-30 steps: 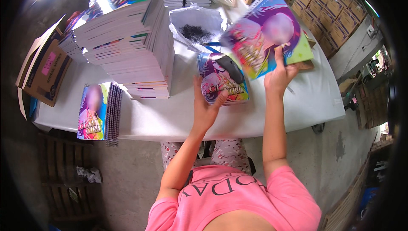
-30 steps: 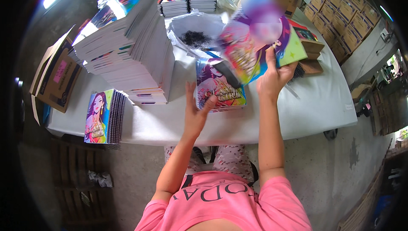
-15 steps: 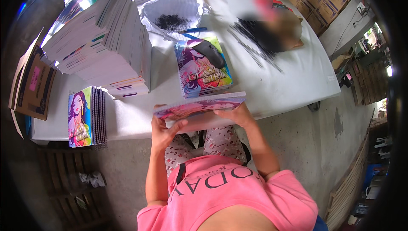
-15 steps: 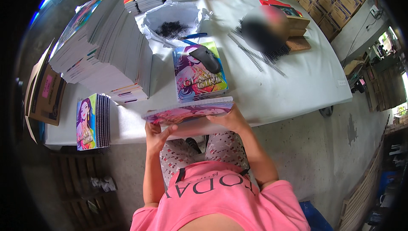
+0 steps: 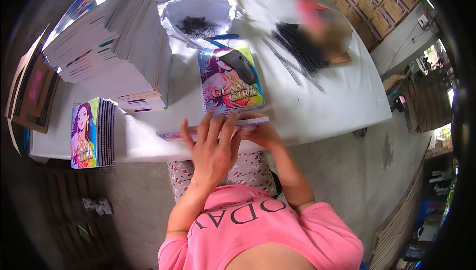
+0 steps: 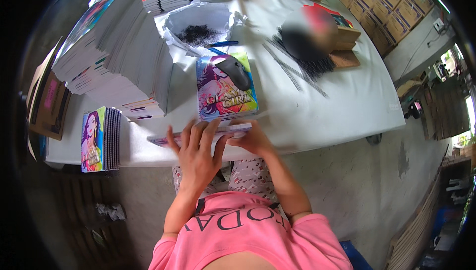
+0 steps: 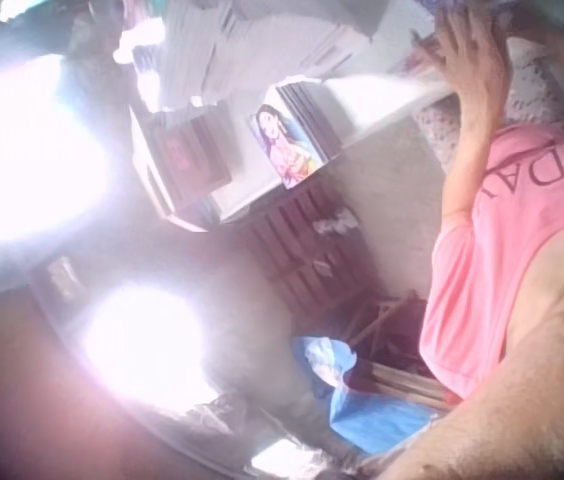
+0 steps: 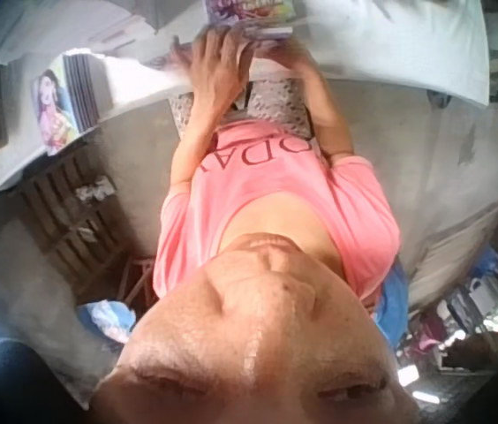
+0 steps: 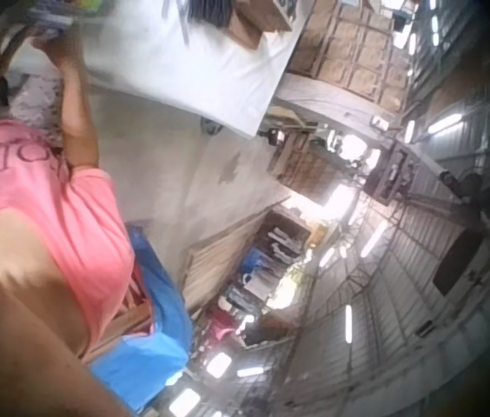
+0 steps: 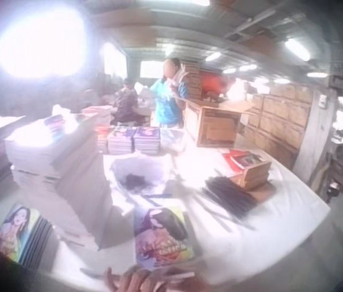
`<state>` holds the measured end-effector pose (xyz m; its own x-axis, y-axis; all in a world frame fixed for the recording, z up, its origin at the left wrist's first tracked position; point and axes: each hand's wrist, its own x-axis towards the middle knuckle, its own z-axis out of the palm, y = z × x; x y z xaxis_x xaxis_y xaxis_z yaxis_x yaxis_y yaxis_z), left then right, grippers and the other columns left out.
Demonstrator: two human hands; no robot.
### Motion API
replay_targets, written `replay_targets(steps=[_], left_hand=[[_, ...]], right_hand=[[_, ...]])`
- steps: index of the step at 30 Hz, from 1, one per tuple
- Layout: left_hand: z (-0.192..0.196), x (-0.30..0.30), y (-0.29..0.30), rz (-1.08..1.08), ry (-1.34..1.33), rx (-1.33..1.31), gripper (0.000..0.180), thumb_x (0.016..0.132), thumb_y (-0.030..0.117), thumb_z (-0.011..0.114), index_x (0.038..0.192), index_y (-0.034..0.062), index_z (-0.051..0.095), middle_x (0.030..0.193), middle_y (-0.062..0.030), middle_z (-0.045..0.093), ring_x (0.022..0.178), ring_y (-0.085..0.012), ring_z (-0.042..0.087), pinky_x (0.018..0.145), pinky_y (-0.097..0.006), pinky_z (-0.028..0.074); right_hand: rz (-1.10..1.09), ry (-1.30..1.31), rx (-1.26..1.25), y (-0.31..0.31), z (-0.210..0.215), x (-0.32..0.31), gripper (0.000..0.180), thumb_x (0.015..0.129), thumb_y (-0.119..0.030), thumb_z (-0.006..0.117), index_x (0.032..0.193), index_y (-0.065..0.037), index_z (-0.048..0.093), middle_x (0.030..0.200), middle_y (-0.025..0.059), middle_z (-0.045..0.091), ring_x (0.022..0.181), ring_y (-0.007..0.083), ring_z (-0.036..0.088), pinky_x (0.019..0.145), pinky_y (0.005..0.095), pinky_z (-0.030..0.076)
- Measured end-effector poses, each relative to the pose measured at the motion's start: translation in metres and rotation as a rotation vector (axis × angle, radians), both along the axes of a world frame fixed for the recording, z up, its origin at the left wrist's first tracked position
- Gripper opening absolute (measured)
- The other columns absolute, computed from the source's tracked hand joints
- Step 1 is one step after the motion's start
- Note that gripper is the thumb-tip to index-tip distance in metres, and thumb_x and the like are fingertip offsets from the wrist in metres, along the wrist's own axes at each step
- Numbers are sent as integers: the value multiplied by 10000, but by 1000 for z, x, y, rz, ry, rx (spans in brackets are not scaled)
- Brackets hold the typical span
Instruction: The person binds notebooks by manually threading plastic spiral coils into the pre-punched holes of notebook covers and paper stacks, then placing the finished notebooks onto a stack.
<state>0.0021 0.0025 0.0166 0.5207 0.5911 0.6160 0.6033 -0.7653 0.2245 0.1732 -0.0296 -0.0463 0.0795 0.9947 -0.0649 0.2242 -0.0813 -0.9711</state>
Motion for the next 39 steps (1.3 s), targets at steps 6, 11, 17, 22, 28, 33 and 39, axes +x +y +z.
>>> replay_targets(steps=[6, 11, 17, 22, 28, 33, 39], left_hand=[[3, -4, 16, -221, -136, -90, 193, 708, 146, 710, 854, 141, 584, 822, -14, 500, 847, -208, 504, 984, -500, 239], [3, -8, 18, -286, -146, -89, 176, 725, 157, 694, 855, 146, 575, 773, -6, 486, 823, -196, 507, 984, -491, 268], [-2, -8, 22, -326, -152, -88, 209, 711, 152, 712, 887, 167, 599, 791, 2, 493, 832, -197, 517, 1017, -504, 224], [-12, -9, 22, -264, -57, 15, 244, 719, 217, 696, 945, 180, 612, 861, -7, 516, 1024, -217, 517, 1069, -534, 105], [-46, 30, 2, 9, -290, 115, 532, 624, 492, 720, 988, 140, 556, 1116, -78, 503, 1275, -326, 325, 1052, -582, -42], [-48, 41, 6, 110, -383, 179, 539, 613, 535, 721, 920, 134, 530, 1162, -79, 484, 1269, -336, 312, 1022, -631, -28], [-50, 42, 6, 102, -416, 172, 510, 619, 506, 716, 918, 139, 526, 1162, -71, 486, 1261, -325, 316, 1005, -659, -7]], right_hand=[[-134, -343, 59, 39, 28, 141, 309, 810, -38, 586, 1116, -74, 592, 985, 30, 631, 825, 116, 566, 752, 275, 462], [-541, -1200, -156, 81, -6, 176, 269, 796, -262, 658, 974, -66, 612, 949, 137, 614, 921, 308, 579, 811, 398, 459], [-478, -684, -75, 84, 3, 182, 235, 807, -132, 615, 1017, -31, 583, 961, 123, 602, 813, 228, 643, 720, 339, 507], [-327, 178, 102, 48, 56, 139, 609, 771, 13, 508, 1330, -73, 283, 959, 88, 571, 779, 158, 618, 687, 281, 517], [-231, 398, 265, 17, 83, 84, 687, 775, -42, 490, 1402, -147, 231, 781, 12, 464, 572, 68, 425, 521, 218, 397], [-140, 253, 261, -13, 89, 55, 482, 920, -347, 469, 1341, -131, 378, 713, 7, 442, 566, 72, 381, 536, 194, 340], [-99, -301, 223, -40, 88, 40, 216, 882, -161, 567, 1065, -81, 648, 812, 31, 565, 733, 129, 529, 677, 230, 430]])
